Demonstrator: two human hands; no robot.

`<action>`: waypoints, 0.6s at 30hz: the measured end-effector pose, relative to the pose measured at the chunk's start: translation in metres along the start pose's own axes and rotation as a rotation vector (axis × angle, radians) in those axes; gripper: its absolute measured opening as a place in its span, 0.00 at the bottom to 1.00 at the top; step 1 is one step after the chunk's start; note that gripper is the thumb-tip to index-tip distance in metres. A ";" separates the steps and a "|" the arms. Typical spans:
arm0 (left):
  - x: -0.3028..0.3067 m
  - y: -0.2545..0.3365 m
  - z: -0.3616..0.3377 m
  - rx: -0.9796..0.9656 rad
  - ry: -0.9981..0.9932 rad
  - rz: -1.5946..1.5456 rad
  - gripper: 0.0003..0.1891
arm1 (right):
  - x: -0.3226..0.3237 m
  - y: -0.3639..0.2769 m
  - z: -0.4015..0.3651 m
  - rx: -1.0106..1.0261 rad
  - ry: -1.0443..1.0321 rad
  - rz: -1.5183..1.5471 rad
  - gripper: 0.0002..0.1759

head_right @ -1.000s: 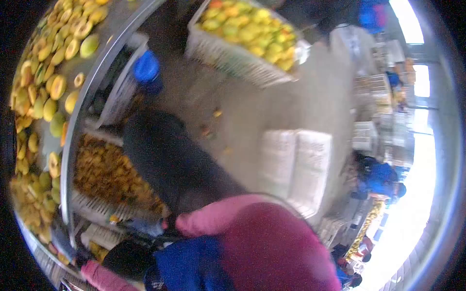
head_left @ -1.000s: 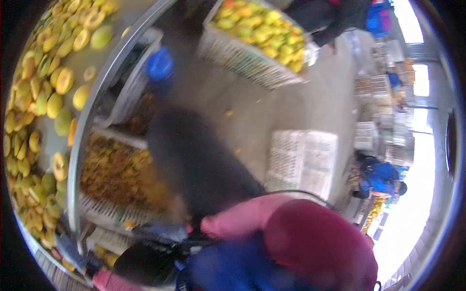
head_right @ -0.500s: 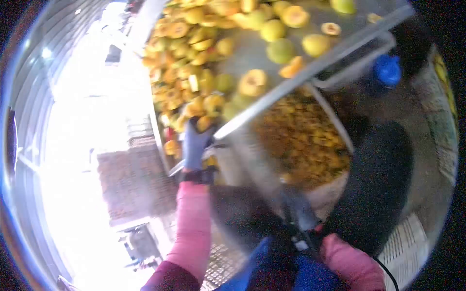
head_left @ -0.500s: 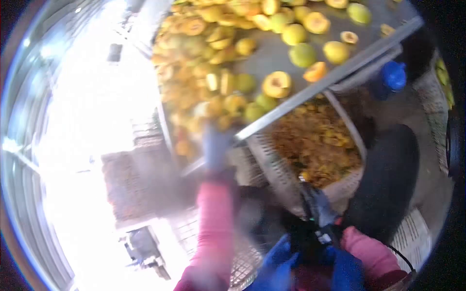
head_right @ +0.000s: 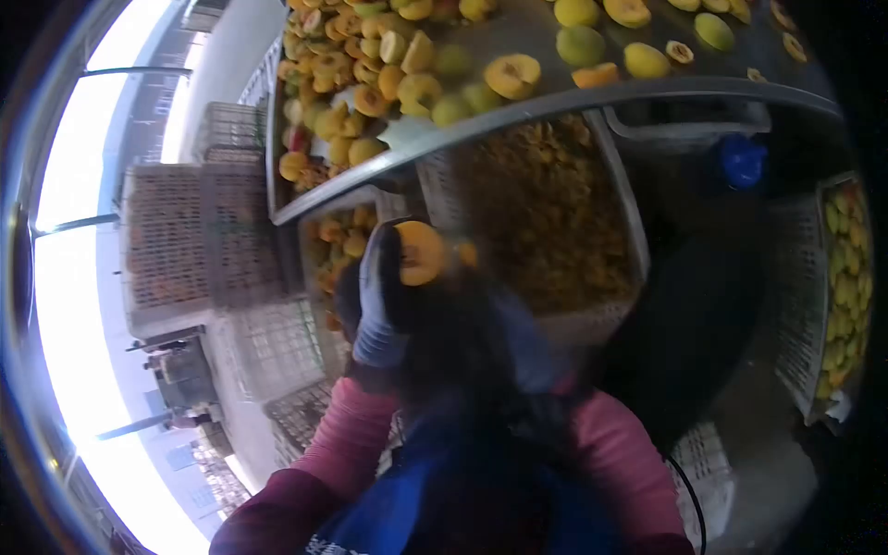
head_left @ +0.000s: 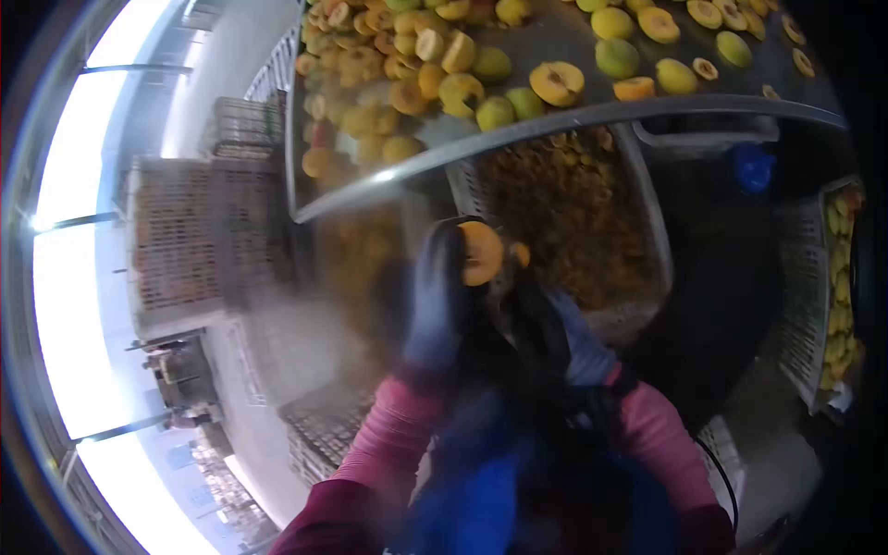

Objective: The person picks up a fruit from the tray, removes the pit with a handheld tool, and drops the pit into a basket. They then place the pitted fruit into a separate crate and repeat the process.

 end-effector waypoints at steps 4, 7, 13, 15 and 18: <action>-0.005 -0.020 -0.029 0.390 -0.008 -0.199 0.19 | -0.017 0.043 -0.024 -0.365 -0.236 0.064 0.24; -0.024 -0.016 -0.043 0.507 -0.042 -0.415 0.20 | -0.023 0.017 -0.038 0.018 -0.183 -0.205 0.21; -0.029 -0.010 -0.053 0.437 -0.008 -0.370 0.26 | -0.018 -0.036 -0.052 0.742 -0.015 -0.894 0.18; -0.033 -0.007 -0.050 0.217 -0.192 -0.124 0.17 | 0.029 0.009 -0.022 -0.251 0.165 0.004 0.17; -0.034 0.014 -0.056 -0.141 -0.351 0.110 0.16 | 0.018 0.037 -0.026 -0.524 0.147 0.378 0.21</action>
Point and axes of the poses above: each hand's wrist, its own z-axis towards the middle knuckle, its own x-axis out of the back of the hand, y = z × x, the point moved 10 cm from there along z, towards the middle knuckle, and after that the axes turned 6 degrees about y, right-handed, at the moved point
